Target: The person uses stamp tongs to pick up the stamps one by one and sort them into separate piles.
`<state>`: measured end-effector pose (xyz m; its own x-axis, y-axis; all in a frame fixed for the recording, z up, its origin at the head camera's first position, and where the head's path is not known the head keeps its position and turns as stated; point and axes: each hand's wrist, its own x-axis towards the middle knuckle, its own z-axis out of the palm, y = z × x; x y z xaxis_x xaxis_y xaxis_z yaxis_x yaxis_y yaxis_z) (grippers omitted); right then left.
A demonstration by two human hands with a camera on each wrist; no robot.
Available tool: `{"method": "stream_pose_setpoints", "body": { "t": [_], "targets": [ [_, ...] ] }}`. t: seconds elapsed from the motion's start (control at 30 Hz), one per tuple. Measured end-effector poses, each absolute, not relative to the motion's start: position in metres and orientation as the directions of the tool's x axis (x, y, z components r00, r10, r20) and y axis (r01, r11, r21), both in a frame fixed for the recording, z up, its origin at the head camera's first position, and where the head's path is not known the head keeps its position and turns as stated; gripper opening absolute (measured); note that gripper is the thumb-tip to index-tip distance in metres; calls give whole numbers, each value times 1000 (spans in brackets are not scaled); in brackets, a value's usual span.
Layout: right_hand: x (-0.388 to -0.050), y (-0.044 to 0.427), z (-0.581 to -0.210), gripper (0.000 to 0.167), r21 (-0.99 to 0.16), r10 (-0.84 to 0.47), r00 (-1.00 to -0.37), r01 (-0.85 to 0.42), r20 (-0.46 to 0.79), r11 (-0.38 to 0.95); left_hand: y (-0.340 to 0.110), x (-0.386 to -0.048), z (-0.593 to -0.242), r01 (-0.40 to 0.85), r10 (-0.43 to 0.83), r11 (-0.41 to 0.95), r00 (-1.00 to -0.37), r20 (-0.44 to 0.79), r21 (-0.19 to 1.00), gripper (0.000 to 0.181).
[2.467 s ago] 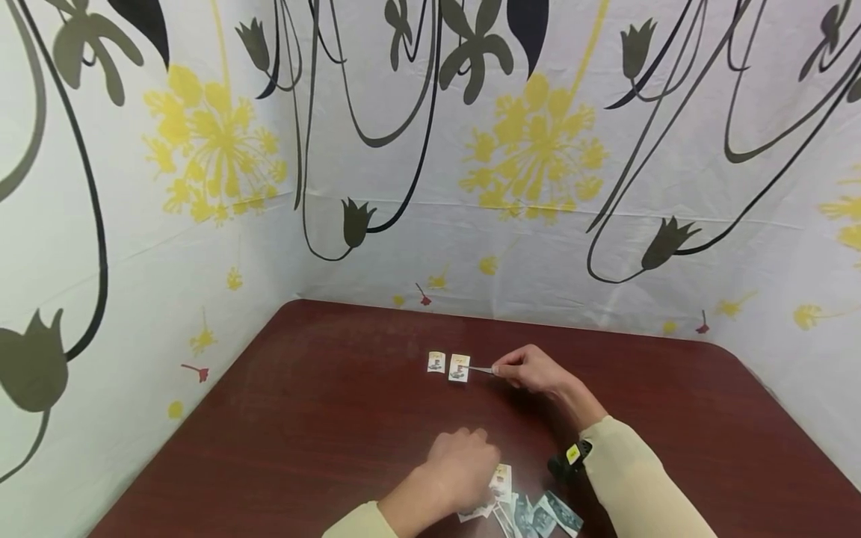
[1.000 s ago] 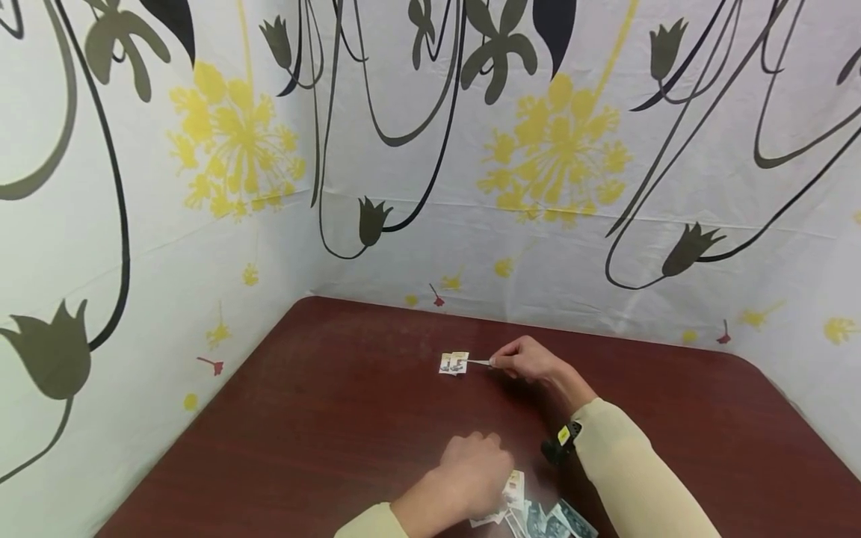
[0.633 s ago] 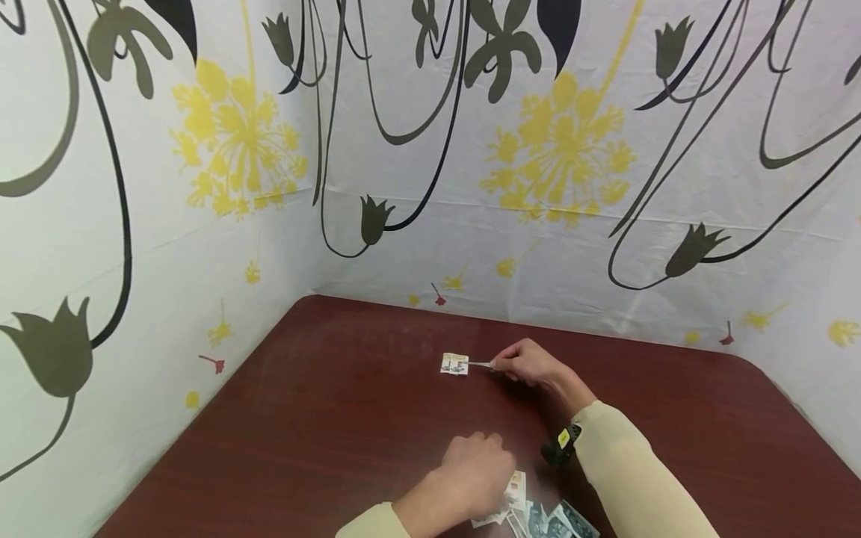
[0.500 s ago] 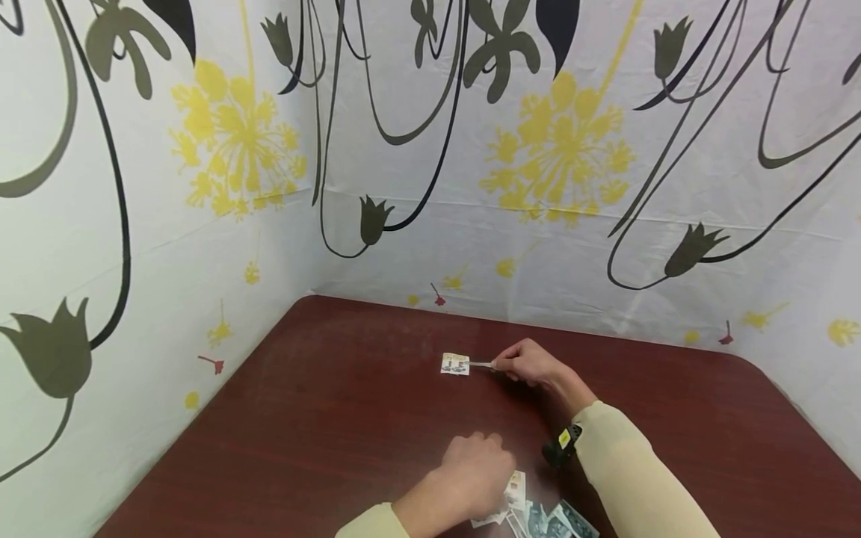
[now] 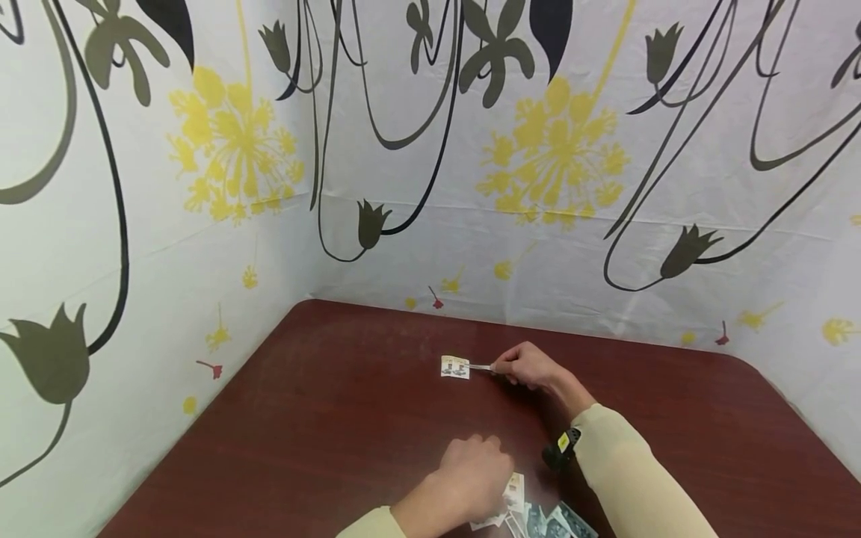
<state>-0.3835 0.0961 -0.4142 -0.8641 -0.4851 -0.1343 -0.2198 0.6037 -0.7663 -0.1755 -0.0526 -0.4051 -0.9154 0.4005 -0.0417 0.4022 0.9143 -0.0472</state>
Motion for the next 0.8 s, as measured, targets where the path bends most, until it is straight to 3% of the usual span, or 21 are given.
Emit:
{"method": "stream_pose_setpoints", "body": {
  "t": [0.37,0.8],
  "targets": [
    [-377,116,-410,23,-733,-473,-872,-239,-127,638,-54,-173,-404,410,409,912,-911,-47,-15,26],
    [-345,152,-397,25,-685,-498,-866,-340,-39,645,-60,-168,-406,386,386,921,-922,6,45,33]
  ]
}}
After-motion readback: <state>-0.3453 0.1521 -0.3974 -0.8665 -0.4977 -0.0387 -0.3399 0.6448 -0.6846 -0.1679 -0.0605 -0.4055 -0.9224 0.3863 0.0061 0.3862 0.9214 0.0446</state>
